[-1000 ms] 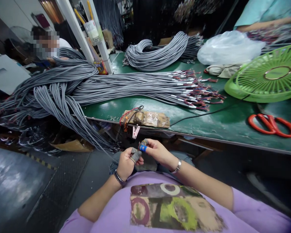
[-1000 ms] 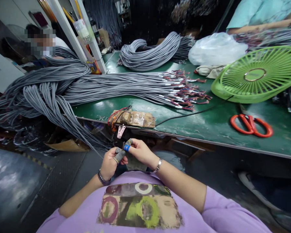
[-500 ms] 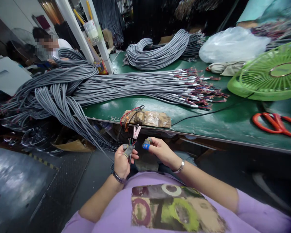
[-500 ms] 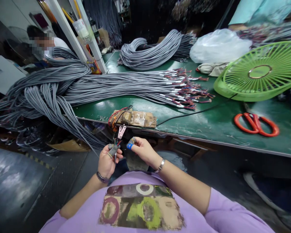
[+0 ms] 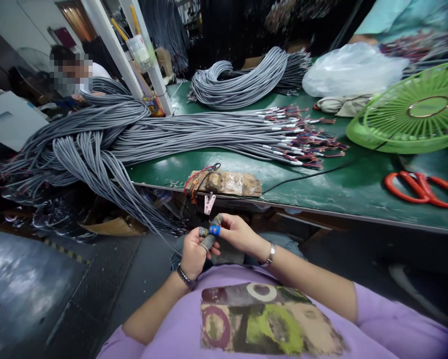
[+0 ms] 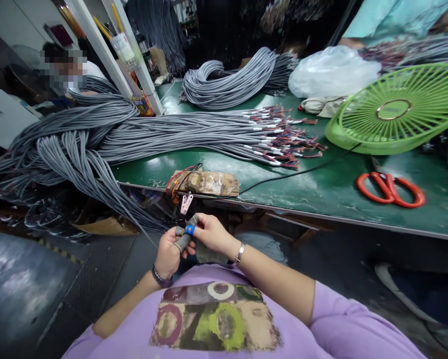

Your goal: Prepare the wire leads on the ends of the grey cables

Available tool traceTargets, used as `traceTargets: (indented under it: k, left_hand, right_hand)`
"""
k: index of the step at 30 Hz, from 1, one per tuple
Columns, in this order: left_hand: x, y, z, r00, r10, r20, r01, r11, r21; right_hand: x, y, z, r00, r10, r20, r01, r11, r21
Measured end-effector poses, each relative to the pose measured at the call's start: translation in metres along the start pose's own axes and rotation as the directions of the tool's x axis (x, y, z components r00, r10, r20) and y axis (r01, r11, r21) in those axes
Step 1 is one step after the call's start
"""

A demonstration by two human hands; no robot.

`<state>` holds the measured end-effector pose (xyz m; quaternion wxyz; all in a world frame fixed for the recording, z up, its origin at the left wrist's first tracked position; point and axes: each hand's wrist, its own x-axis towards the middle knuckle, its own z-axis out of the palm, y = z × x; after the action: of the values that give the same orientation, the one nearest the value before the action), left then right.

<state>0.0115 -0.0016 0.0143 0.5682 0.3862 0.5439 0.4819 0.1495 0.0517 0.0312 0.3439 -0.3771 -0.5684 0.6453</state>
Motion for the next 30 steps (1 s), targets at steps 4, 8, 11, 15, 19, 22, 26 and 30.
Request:
traceTargets:
  k: [4,8,11,15,19,22,26,30]
  left_hand:
    - [0.0,0.003,-0.001,0.995,-0.065,0.072,0.06,0.996,0.067]
    - [0.0,0.003,0.001,0.999,-0.036,0.027,0.036,0.999,-0.001]
    - [-0.001,0.0,0.002,1.0,-0.018,-0.001,0.018,0.998,-0.058]
    - [0.0,-0.003,0.002,1.0,0.007,-0.027,-0.009,0.995,-0.103]
    - [0.0,-0.004,0.002,0.998,0.016,-0.054,-0.023,0.993,-0.119]
    - [0.001,-0.004,0.002,0.997,0.029,-0.077,-0.039,0.99,-0.136]
    - [0.002,-0.004,0.001,0.993,0.041,-0.11,-0.06,0.982,-0.178]
    - [0.003,-0.003,0.0,0.988,0.044,-0.151,-0.075,0.976,-0.204]
  right_hand:
    - [-0.001,0.0,-0.003,1.0,-0.014,0.027,0.015,0.999,-0.035]
    - [-0.001,0.003,-0.003,0.999,0.0,-0.036,-0.001,1.0,-0.022]
    - [-0.001,0.006,-0.003,0.997,0.0,-0.071,0.0,1.0,0.0]
    - [-0.001,0.01,-0.003,0.995,-0.007,-0.103,0.01,1.0,0.029]
    - [0.001,0.013,-0.003,0.993,0.002,-0.117,0.003,0.999,0.039]
    - [0.002,0.012,-0.002,0.994,-0.003,-0.11,0.007,0.999,0.038]
    - [0.002,0.009,0.001,0.996,0.002,-0.092,0.003,0.999,0.05]
    - [0.001,0.008,0.004,0.995,0.03,-0.091,-0.026,0.999,0.047]
